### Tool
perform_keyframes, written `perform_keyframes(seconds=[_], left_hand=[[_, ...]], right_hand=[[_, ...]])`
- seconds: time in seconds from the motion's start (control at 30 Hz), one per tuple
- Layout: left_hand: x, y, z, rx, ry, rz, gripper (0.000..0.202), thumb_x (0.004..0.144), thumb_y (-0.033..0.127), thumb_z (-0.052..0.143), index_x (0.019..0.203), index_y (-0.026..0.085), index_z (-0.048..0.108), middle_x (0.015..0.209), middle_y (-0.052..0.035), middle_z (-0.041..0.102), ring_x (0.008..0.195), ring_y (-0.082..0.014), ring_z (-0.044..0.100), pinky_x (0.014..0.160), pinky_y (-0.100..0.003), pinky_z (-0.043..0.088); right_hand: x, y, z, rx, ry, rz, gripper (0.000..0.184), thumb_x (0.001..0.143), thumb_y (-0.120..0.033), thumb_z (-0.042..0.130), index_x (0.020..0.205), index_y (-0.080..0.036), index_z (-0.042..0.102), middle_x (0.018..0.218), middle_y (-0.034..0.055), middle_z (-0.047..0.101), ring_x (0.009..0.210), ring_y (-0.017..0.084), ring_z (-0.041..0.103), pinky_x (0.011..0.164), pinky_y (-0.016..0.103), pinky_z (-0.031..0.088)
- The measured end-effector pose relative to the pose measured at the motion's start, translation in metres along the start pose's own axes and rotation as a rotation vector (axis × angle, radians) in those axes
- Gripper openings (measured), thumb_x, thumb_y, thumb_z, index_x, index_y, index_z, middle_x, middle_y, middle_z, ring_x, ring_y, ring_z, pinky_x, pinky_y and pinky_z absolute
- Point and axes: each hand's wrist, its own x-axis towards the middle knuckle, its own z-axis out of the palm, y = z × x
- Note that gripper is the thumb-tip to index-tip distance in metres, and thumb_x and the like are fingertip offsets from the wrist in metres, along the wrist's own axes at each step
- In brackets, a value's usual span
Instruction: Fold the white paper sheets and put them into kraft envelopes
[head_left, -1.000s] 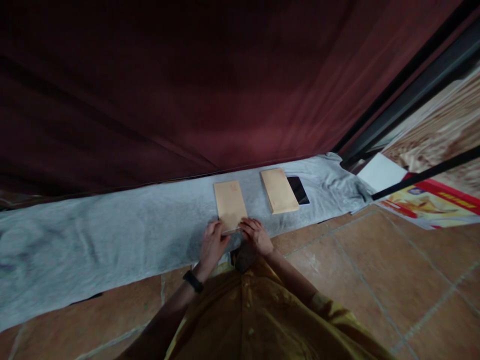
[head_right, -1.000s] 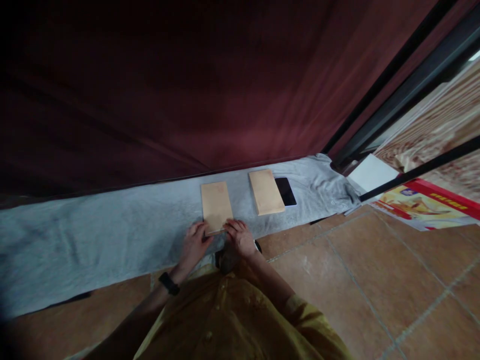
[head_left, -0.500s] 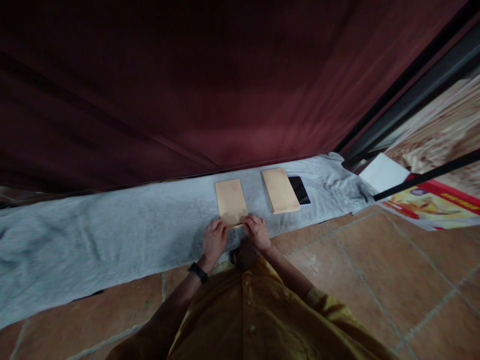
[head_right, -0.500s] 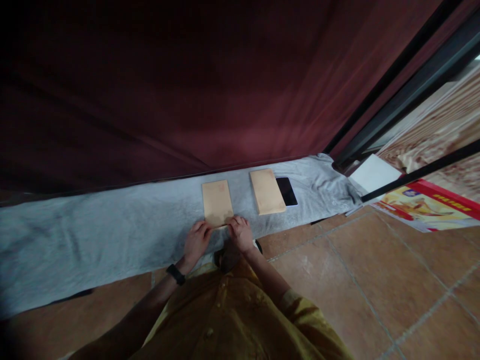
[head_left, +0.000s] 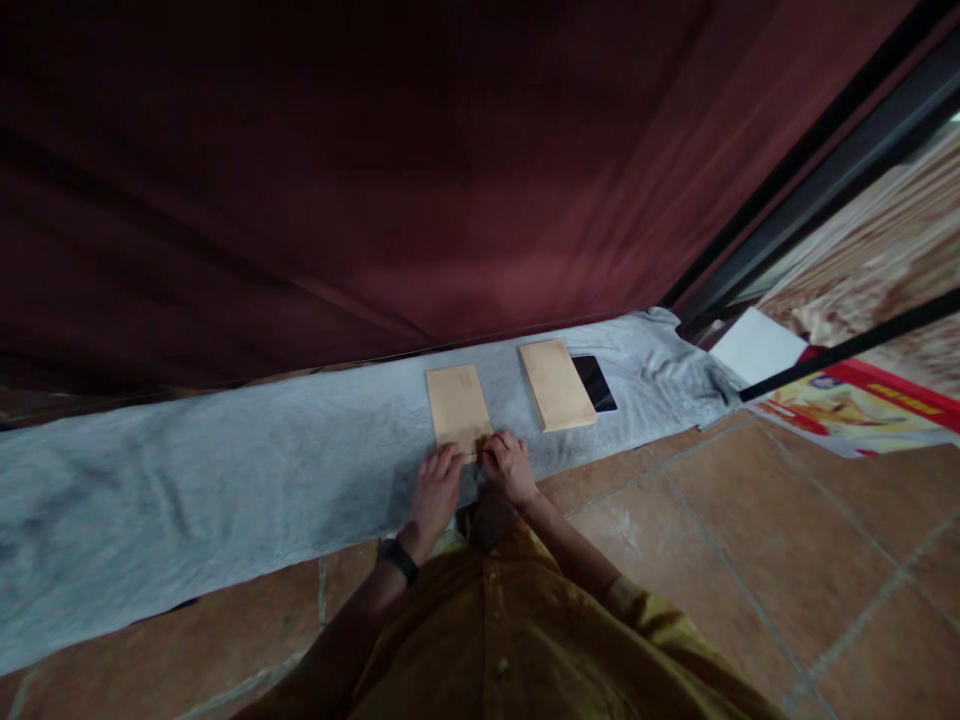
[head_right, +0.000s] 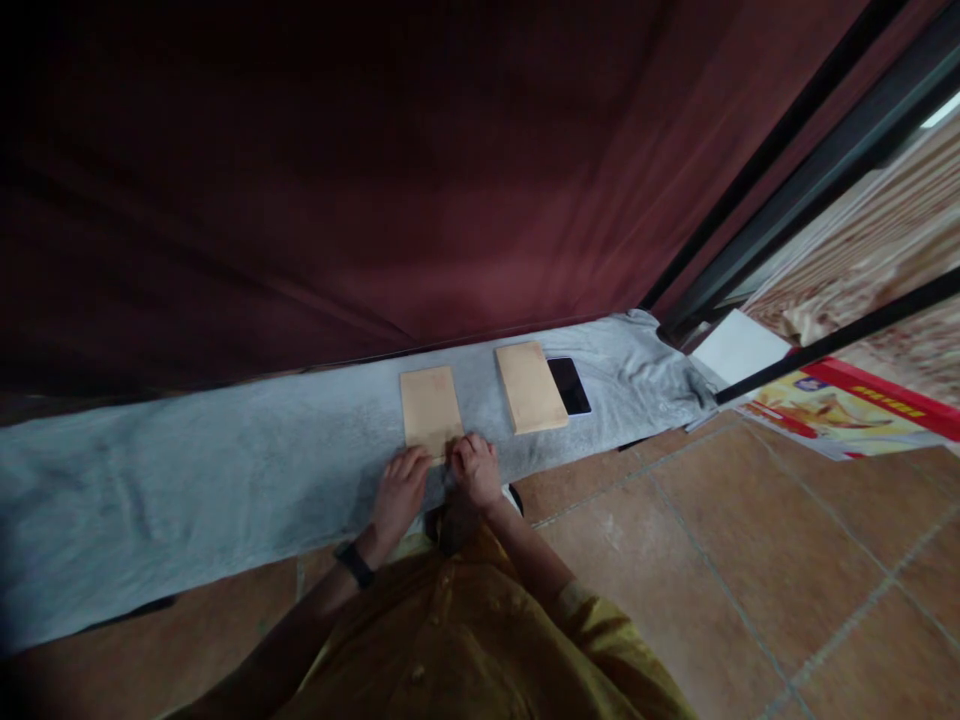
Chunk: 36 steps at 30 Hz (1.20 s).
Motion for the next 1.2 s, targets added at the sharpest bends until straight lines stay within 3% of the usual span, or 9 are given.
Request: perform_keyframes(seconds=[0.1,0.27,0.4,0.5,0.73,0.97,1.07,1.2], left_hand=[[-0.008,0.003,0.008,-0.094,-0.079,0.084,0.044,0.095,0.018,0.043,0.136,0.023,0.060,0.148,-0.0108,0.056,0.141,-0.0266,0.046,0.120,-0.046,0.033],[-0.013,0.000,0.018,-0.129,-0.091,0.050,0.050,0.096,0.025,0.044,0.144,0.019,0.055,0.155,-0.0134,0.050,0.148,-0.0274,0.040,0.125,-0.047,0.025],[-0.016,-0.006,0.025,-0.095,-0.130,0.026,0.057,0.090,0.014,0.040,0.144,0.006,0.054,0.155,-0.0210,0.047,0.150,-0.0290,0.037,0.126,-0.049,0.025],[-0.018,-0.008,0.028,-0.071,-0.127,0.010,0.060,0.088,0.012,0.038,0.146,0.007,0.051,0.157,-0.0194,0.046,0.150,-0.0271,0.036,0.127,-0.048,0.024],[-0.026,-0.013,0.021,-0.049,-0.043,0.063,0.058,0.095,0.030,0.049,0.151,0.018,0.048,0.159,-0.0123,0.044,0.151,-0.0274,0.035,0.127,-0.047,0.024],[-0.044,-0.027,0.019,0.273,0.052,0.108,0.058,0.102,0.042,0.040,0.151,0.012,0.048,0.156,-0.0152,0.046,0.149,-0.0288,0.038,0.125,-0.049,0.026],[-0.042,-0.020,0.018,0.331,0.073,0.116,0.060,0.102,0.041,0.038,0.151,0.008,0.047,0.157,-0.0170,0.044,0.151,-0.0303,0.033,0.125,-0.052,0.025],[-0.032,-0.002,0.023,0.318,0.003,0.182,0.058,0.101,0.035,0.040,0.153,0.009,0.043,0.160,-0.0146,0.042,0.152,-0.0269,0.031,0.125,-0.045,0.029]], right_hand=[[0.000,-0.001,0.000,0.005,0.013,0.010,0.011,0.099,-0.020,0.056,0.105,-0.020,0.065,0.107,0.0073,0.066,0.104,0.022,0.057,0.092,0.035,0.039],[-0.005,-0.013,-0.007,0.077,-0.011,-0.038,0.024,0.101,-0.016,0.049,0.118,-0.017,0.065,0.123,0.0121,0.066,0.120,0.025,0.055,0.107,0.042,0.040],[-0.022,-0.032,-0.008,0.198,-0.110,-0.238,0.043,0.103,-0.020,0.044,0.145,-0.016,0.051,0.145,0.0139,0.057,0.139,0.024,0.046,0.120,0.045,0.034],[-0.034,-0.039,-0.006,0.196,-0.125,-0.230,0.052,0.104,-0.024,0.043,0.155,-0.017,0.039,0.155,0.0140,0.048,0.146,0.025,0.042,0.123,0.049,0.032],[-0.043,-0.019,-0.002,0.058,-0.099,-0.164,0.054,0.104,-0.031,0.048,0.156,-0.017,0.040,0.157,0.0123,0.046,0.147,0.026,0.041,0.124,0.049,0.031],[-0.045,-0.001,-0.007,-0.116,-0.091,-0.167,0.050,0.106,-0.032,0.042,0.154,-0.016,0.043,0.158,0.0099,0.046,0.146,0.023,0.042,0.123,0.046,0.031],[-0.046,0.001,-0.007,-0.140,-0.077,-0.167,0.049,0.106,-0.032,0.042,0.153,-0.017,0.045,0.158,0.0091,0.046,0.146,0.023,0.042,0.124,0.045,0.030],[-0.046,0.000,-0.006,-0.134,-0.064,-0.155,0.048,0.107,-0.031,0.041,0.152,-0.017,0.045,0.157,0.0096,0.047,0.146,0.023,0.043,0.123,0.046,0.031]])
